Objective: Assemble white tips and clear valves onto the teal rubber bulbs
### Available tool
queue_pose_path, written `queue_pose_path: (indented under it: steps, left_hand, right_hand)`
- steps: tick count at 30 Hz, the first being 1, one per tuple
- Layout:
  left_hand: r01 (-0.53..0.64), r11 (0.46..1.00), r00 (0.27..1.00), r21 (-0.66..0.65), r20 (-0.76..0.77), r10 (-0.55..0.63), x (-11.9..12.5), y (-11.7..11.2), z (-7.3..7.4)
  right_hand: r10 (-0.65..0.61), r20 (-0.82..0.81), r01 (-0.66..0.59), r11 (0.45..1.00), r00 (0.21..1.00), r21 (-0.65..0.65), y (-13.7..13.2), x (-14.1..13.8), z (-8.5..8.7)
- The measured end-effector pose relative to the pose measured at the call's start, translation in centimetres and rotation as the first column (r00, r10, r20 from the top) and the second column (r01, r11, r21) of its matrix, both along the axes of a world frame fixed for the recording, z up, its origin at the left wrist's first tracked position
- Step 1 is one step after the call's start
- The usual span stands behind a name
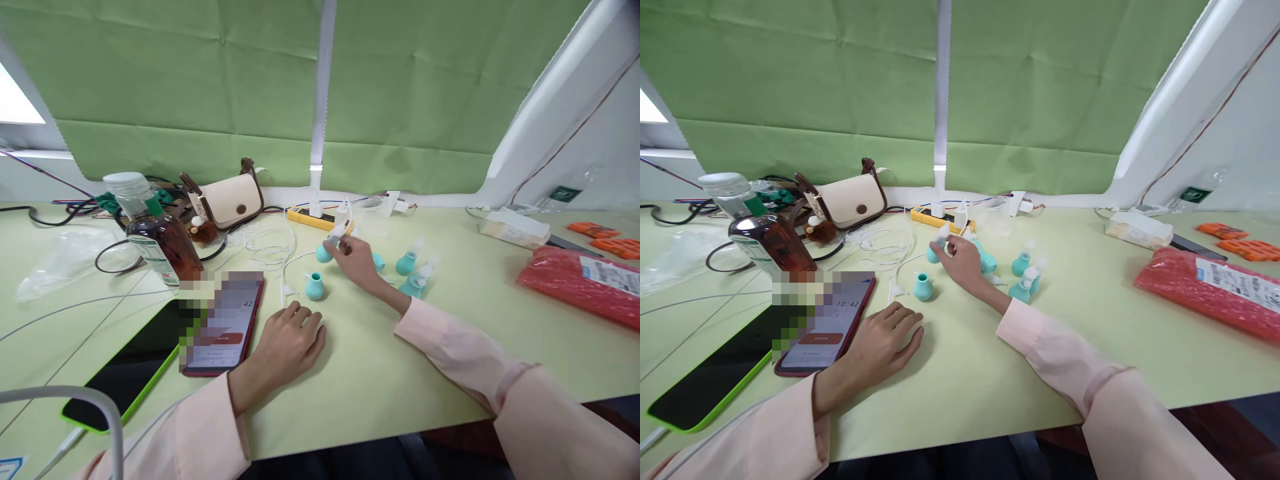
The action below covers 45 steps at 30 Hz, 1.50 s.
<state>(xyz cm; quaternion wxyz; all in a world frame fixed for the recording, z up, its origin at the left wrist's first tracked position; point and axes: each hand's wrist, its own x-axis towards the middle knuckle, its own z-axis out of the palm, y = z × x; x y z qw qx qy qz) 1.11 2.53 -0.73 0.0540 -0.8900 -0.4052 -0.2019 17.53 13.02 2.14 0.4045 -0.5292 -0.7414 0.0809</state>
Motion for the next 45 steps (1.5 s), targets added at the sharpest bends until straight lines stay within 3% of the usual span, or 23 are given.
queue_pose_path:
  steps: [2,3,4,6,9,11,13,15,18,19,20,22,24,26,29,32,34,36,40,43,45]
  left_hand:
    - [-0.020,0.998,0.993,-0.051,0.118,0.026,-0.1,-0.2,0.2]
    - [-0.028,0.994,0.983,-0.105,0.179,0.047,-0.2,-0.3,0.3]
    - [-0.026,0.985,0.969,-0.172,0.237,0.067,-0.3,-0.4,0.4]
    - [0.015,0.952,0.937,-0.306,0.338,0.094,-0.5,-0.6,0.7]
    - [0.129,0.881,0.882,-0.455,0.458,0.107,-0.5,-0.7,0.8]
    - [0.202,0.820,0.874,-0.536,0.476,0.096,-0.3,-0.8,0.7]
    - [0.267,0.758,0.879,-0.595,0.473,0.062,0.0,-0.9,0.5]
    - [0.335,0.670,0.861,-0.663,0.505,0.069,0.3,-1.0,0.5]
    - [0.436,0.475,0.779,-0.764,0.585,0.226,0.4,-0.8,0.8]
    - [0.438,0.462,0.758,-0.771,0.593,0.272,0.4,-0.7,0.9]
    - [0.406,0.505,0.752,-0.761,0.593,0.289,0.3,-0.6,0.9]
    - [0.223,0.714,0.815,-0.664,0.529,0.237,0.1,-0.3,0.9]
    - [-0.028,0.901,0.931,-0.433,0.318,0.182,-0.1,0.1,0.5]
    - [-0.195,0.965,0.978,-0.175,0.042,0.205,-0.2,0.3,0.0]
    - [-0.273,0.960,0.953,0.061,-0.118,0.279,-0.1,0.4,-0.6]
    - [-0.221,0.971,0.975,0.086,0.017,0.220,-0.1,-0.1,-0.1]
    - [-0.087,0.996,0.978,-0.007,0.188,0.087,-0.1,-0.6,0.4]
    - [0.072,0.984,0.922,-0.162,0.388,-0.003,-0.1,-1.1,0.8]
    - [0.213,0.886,0.751,-0.412,0.649,0.121,0.2,-1.4,0.8]
    - [0.335,0.830,0.669,-0.446,0.733,0.124,0.2,-1.2,0.7]
    - [0.391,0.819,0.649,-0.420,0.756,0.078,0.1,-1.0,0.7]
  right_hand:
    - [0.003,-0.020,0.000,0.989,1.000,0.151,-1.7,0.7,1.4]
    - [0.083,0.012,-0.083,0.956,0.996,0.282,-2.8,1.0,2.0]
    - [0.153,0.059,-0.164,0.936,0.986,0.312,-4.0,1.4,2.5]
    - [0.282,0.172,-0.318,0.916,0.944,0.243,-6.5,1.8,2.8]
    - [0.448,0.341,-0.492,0.869,0.826,0.052,-9.4,1.9,1.4]
    - [0.523,0.453,-0.525,0.841,0.722,-0.134,-10.3,1.7,-0.2]
    - [0.583,0.489,-0.546,0.805,0.649,-0.233,-10.5,1.5,-1.6]
    - [0.636,0.459,-0.597,0.763,0.621,-0.249,-10.4,1.5,-2.4]
    - [0.678,0.406,-0.682,0.713,0.612,-0.163,-10.2,1.6,-3.1]
    - [0.676,0.394,-0.694,0.710,0.623,-0.120,-10.2,1.6,-3.2]
    - [0.667,0.375,-0.694,0.715,0.643,-0.082,-10.2,1.7,-3.3]
    - [0.646,0.310,-0.667,0.743,0.697,-0.048,-10.2,1.8,-3.3]
    - [0.643,0.231,-0.646,0.760,0.730,-0.074,-10.1,1.9,-3.1]
    - [0.656,0.174,-0.645,0.754,0.734,-0.124,-10.1,1.9,-2.7]
    - [0.615,0.152,-0.594,0.788,0.774,-0.164,-10.0,1.7,-2.5]
    - [0.518,0.164,-0.509,0.855,0.839,-0.097,-9.9,1.3,-3.2]
    - [0.458,0.145,-0.467,0.884,0.877,0.029,-9.8,1.2,-3.8]
    - [0.402,0.135,-0.420,0.895,0.905,0.149,-9.6,1.1,-4.4]
    - [0.363,0.152,-0.387,0.905,0.919,0.179,-9.8,1.1,-4.2]
    - [0.513,-0.026,-0.512,0.858,0.858,0.042,-10.0,1.3,-3.1]
    - [0.595,-0.263,-0.639,0.757,0.760,-0.133,-9.9,1.6,-2.5]
